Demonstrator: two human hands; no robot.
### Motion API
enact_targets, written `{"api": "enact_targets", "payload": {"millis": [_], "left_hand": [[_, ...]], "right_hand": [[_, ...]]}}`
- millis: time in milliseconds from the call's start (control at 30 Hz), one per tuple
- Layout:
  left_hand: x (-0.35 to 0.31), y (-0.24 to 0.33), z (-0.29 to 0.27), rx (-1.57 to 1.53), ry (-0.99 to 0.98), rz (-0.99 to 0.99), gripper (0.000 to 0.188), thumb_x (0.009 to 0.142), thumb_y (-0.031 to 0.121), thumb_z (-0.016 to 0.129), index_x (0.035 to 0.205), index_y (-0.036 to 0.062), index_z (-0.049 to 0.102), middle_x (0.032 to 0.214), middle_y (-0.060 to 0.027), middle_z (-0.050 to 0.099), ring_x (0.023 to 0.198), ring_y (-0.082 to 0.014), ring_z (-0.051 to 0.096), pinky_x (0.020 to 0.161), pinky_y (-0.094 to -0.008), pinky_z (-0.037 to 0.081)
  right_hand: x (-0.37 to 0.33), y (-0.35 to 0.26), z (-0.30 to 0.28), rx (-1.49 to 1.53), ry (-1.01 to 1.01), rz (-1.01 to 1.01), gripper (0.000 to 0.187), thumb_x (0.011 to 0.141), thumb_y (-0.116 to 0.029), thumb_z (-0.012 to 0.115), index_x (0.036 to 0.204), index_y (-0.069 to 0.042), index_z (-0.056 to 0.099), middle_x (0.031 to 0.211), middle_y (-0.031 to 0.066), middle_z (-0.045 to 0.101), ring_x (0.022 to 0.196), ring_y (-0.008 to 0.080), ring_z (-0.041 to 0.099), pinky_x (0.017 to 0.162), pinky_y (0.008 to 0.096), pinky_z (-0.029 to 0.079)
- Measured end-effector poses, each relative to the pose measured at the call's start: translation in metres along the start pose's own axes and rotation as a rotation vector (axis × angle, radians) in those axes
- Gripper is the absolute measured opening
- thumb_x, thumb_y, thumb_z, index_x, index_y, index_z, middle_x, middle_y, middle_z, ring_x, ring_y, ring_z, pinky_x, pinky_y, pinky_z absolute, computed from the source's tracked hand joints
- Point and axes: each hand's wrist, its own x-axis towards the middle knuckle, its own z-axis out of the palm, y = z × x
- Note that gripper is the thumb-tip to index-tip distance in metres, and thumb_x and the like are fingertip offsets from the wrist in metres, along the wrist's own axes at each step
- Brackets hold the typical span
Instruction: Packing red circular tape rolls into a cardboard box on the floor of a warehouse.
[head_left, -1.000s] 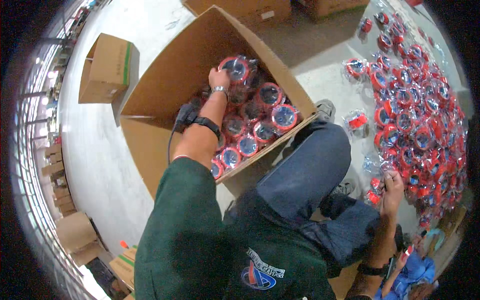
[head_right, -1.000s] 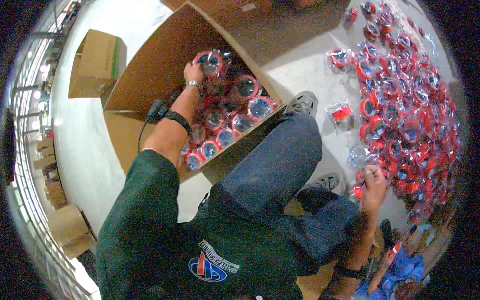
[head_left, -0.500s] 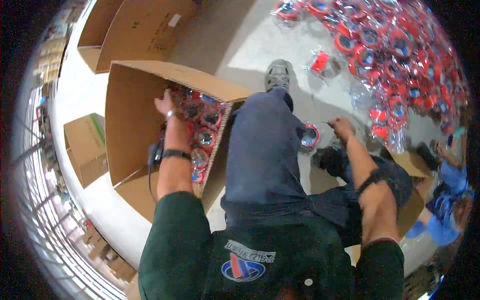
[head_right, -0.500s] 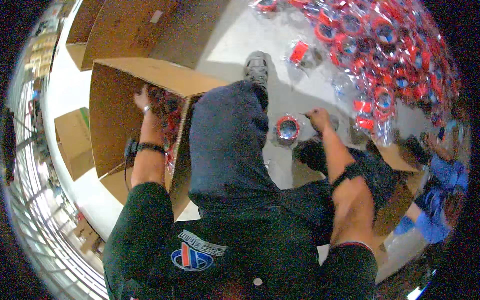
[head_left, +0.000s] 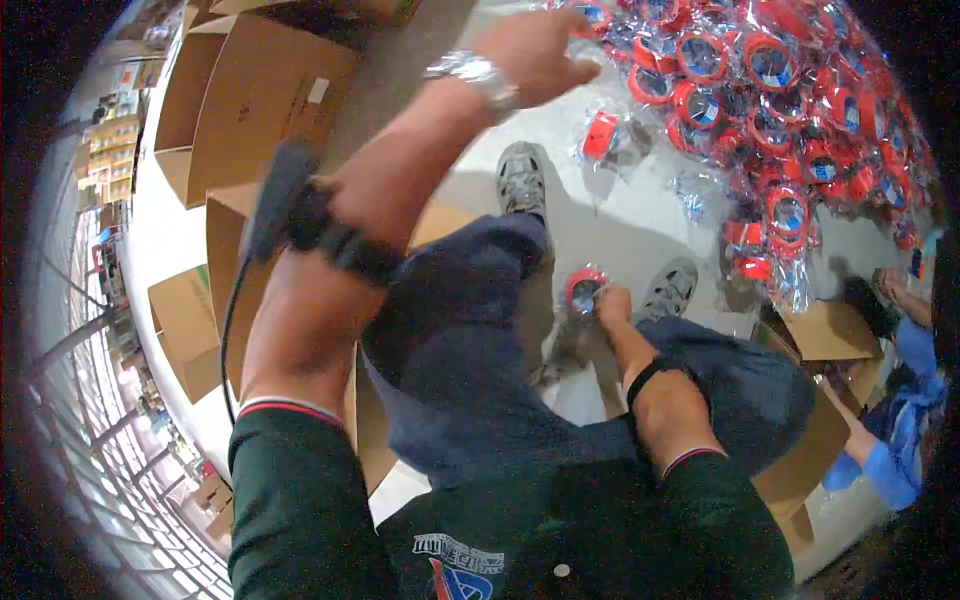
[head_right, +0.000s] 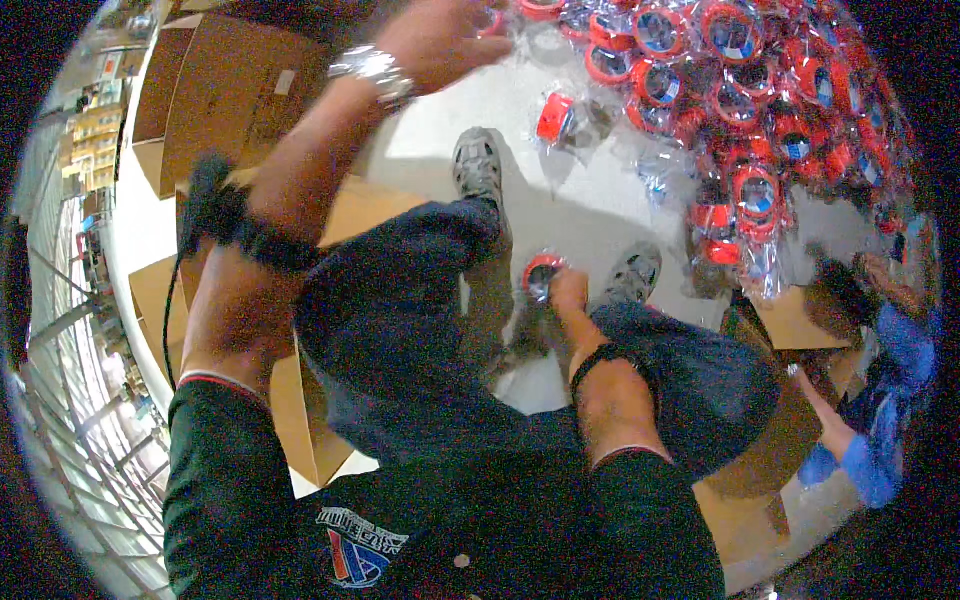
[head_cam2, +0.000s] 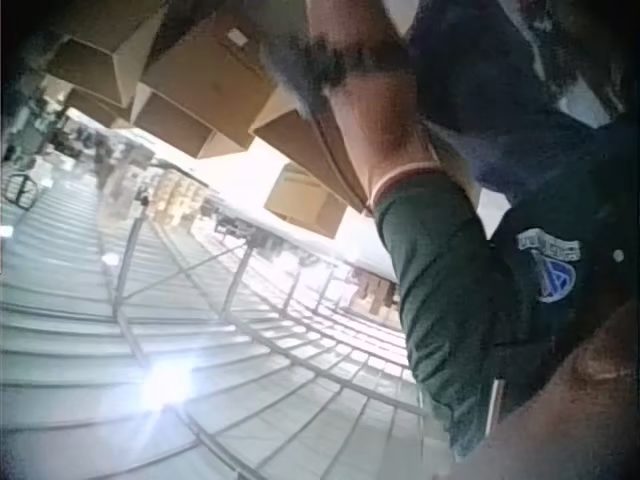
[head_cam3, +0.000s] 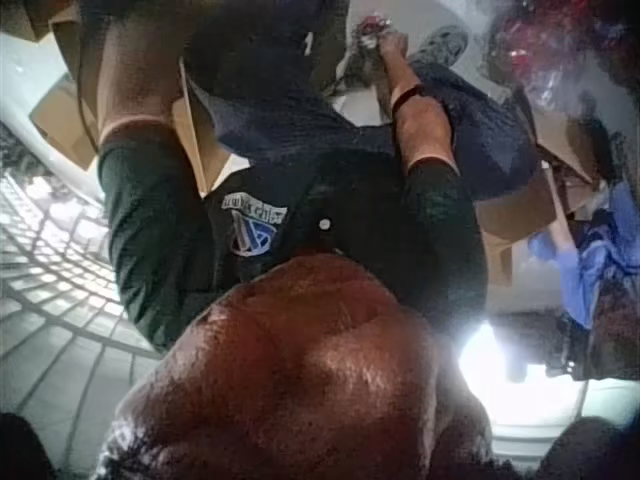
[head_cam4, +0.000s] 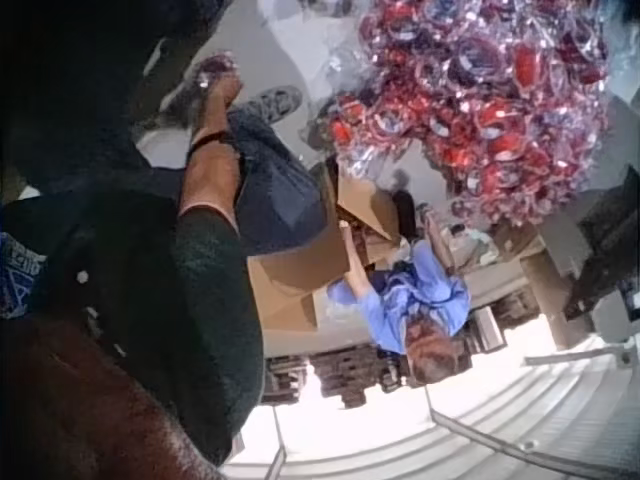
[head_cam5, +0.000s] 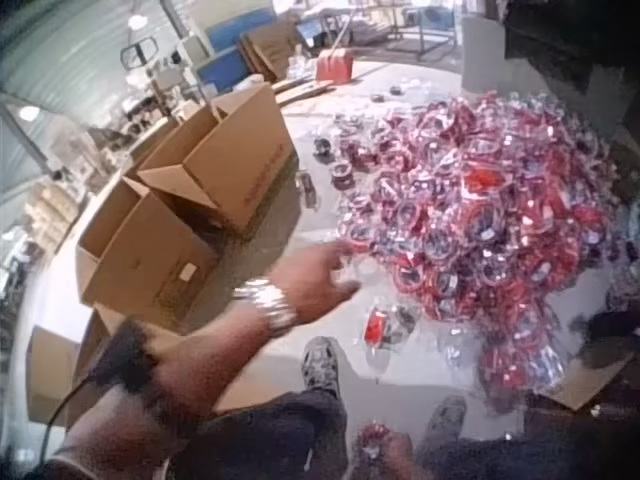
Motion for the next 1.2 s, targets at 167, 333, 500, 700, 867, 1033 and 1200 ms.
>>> {"api": "enact_targets", "payload": {"millis": [167,333,500,700,867,1033,1200], "left_hand": [[0.102,-0.021,0.194,0.002,-0.234,-0.324,0.082,0.065,0.047,0.074,0.127,0.0036,0.043,0.119,-0.0222,0.053,0.108,-0.0368,0.053,0.092,-0.0436,0.044],[0.076,-0.071,0.297,-0.171,-0.167,-0.667,0.071,0.066,0.035,0.073,0.121,0.003,0.042,0.107,-0.0222,0.058,0.101,-0.0362,0.058,0.085,-0.0422,0.048],[0.075,-0.123,0.305,-0.4,-0.677,-0.252,0.031,0.063,0.025,0.07,0.083,0.0017,0.063,0.071,-0.0128,0.063,0.064,-0.0238,0.061,0.058,-0.0367,0.048],[-0.01,-0.09,0.341,-0.483,-0.995,-0.261,0.042,0.062,0.036,0.065,0.088,0.0023,0.067,0.083,-0.0151,0.067,0.077,-0.0266,0.062,0.069,-0.0387,0.048],[-0.063,-0.092,0.386,-0.266,-1.053,0.115,0.027,0.072,0.025,0.061,0.095,0.0127,0.068,0.081,-0.0107,0.067,0.075,-0.0242,0.063,0.069,-0.0363,0.049],[-0.028,-0.084,0.371,-0.75,-1.09,-0.116,0.029,0.074,0.018,0.056,0.102,0.0137,0.065,0.083,-0.0074,0.063,0.071,-0.0194,0.061,0.068,-0.034,0.05],[0.042,-0.057,0.244,-1.004,-0.643,-0.323,0.04,0.077,0.017,0.058,0.116,0.0096,0.057,0.1,-0.0036,0.063,0.083,-0.0116,0.059,0.07,-0.0288,0.05]], "right_hand": [[0.011,0.032,0.05,0.011,0.085,0.159,0.025,0.078,-0.024,0.058,0.072,-0.001,0.066,0.078,0.0204,0.065,0.076,0.0353,0.064,0.066,0.0419,0.051],[-0.012,-0.042,-0.015,0.428,0.074,0.316,0.019,0.074,-0.017,0.056,0.072,-0.001,0.065,0.076,0.0189,0.064,0.073,0.0357,0.062,0.067,0.0421,0.048],[-0.01,-0.033,-0.001,0.516,0.257,0.321,0.013,0.073,-0.014,0.062,0.07,-0.002,0.065,0.07,0.0152,0.063,0.068,0.0242,0.061,0.063,0.0348,0.047],[-0.011,-0.033,-0.009,1.343,0.211,0.718,0.012,0.077,-0.011,0.061,0.087,-0.004,0.061,0.08,0.0043,0.06,0.072,0.0176,0.057,0.062,0.0357,0.048],[0.01,-0.036,-0.013,1.616,0.199,0.994,0.017,0.078,-0.007,0.057,0.094,-0.008,0.056,0.086,0.0057,0.056,0.082,0.0178,0.055,0.065,0.0369,0.05],[0.045,-0.014,-0.036,1.998,0.397,0.809,0.006,0.084,-0.008,0.047,0.088,-0.003,0.049,0.08,0.0073,0.051,0.076,0.0213,0.053,0.067,0.0414,0.049],[0.062,-0.078,-0.185,2.183,0.445,0.43,0.004,0.081,-0.006,0.052,0.079,-0.004,0.055,0.073,0.0088,0.056,0.062,0.0209,0.057,0.053,0.0342,0.048]]}}
